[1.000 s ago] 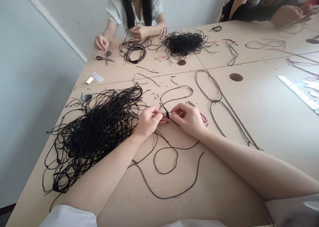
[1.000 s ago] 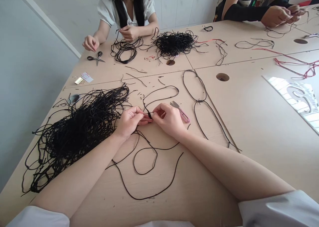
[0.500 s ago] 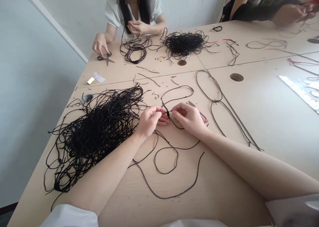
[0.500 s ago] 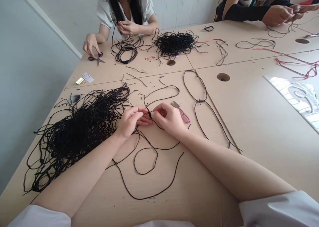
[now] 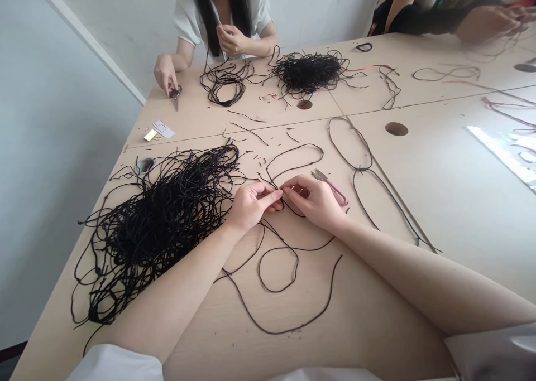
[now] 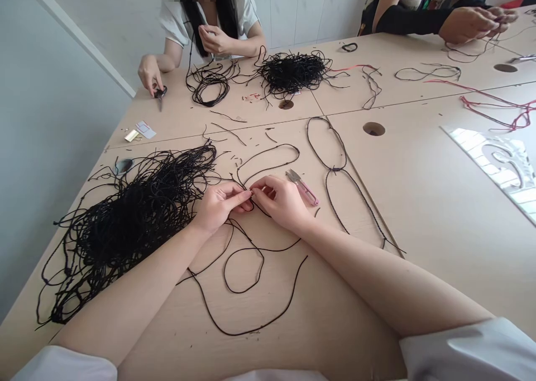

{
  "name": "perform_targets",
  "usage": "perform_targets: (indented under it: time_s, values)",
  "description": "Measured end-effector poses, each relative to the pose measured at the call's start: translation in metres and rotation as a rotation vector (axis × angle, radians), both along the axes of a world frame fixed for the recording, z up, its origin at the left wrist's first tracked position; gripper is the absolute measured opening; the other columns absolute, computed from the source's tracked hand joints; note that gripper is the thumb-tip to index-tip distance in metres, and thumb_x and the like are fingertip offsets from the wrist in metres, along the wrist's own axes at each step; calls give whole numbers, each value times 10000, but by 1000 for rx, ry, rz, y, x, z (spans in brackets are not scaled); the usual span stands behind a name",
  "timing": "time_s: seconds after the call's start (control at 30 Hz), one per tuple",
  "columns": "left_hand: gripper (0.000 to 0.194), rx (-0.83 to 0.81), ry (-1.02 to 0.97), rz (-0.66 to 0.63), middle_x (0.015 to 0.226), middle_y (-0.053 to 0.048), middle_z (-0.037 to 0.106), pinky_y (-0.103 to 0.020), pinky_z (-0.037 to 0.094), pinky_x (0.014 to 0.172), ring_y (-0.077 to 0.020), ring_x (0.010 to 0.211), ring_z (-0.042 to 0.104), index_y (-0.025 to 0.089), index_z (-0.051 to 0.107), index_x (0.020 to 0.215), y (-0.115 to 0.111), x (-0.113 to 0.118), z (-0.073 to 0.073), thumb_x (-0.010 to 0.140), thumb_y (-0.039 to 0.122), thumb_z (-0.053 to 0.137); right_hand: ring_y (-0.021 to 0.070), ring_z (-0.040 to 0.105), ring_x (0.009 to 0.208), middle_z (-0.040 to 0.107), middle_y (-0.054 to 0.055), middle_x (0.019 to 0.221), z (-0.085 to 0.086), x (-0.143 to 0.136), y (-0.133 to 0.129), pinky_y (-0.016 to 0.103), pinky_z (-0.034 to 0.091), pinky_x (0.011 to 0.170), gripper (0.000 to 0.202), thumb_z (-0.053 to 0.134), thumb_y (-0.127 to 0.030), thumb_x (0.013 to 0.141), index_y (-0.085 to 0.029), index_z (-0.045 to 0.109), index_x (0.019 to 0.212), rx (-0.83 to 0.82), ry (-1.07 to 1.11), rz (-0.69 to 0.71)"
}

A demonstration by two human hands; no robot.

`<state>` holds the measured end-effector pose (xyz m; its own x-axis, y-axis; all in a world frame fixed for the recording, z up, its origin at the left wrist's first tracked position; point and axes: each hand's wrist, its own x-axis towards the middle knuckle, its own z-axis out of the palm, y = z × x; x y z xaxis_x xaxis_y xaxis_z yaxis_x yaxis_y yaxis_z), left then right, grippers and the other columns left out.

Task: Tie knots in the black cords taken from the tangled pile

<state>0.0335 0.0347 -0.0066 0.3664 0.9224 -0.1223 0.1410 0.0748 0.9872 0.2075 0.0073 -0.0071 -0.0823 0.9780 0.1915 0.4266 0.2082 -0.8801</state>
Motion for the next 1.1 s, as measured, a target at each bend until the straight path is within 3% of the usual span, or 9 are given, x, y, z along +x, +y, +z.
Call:
perform_targets:
  time_s: [0.27,0.67,0.8,1.1]
  values:
    - [239,-138,-80,-13,791,-82,744,-235,580,638,-178,727,725,124,730,854,2,-2,2,818,353,675,131,604,682,700,21,789,-1,1,1,264,462,617,190,538,-265,875,-191,708,919,-50,50,-16]
    - [200,-78,-53,-28,788,-77,737,-249,593,632,-177,714,725,130,688,860,-1,-2,0,830,320,635,159,637,760,721,43,860,-1,0,0,282,484,666,198,543,-280,876,-180,709,912,-76,89,18]
    - [181,-62,-33,-24,789,-75,736,-257,598,615,-177,690,724,128,674,901,-2,-2,-1,832,282,605,149,623,731,714,36,834,-1,0,1,271,471,640,196,535,-281,881,-177,700,896,-76,82,23]
    - [148,40,107,-7,701,-47,694,-239,578,513,-164,563,692,126,674,793,-3,1,4,786,226,566,104,535,585,662,10,726,2,-1,-1,239,404,525,129,542,-229,839,-169,646,790,-73,88,23]
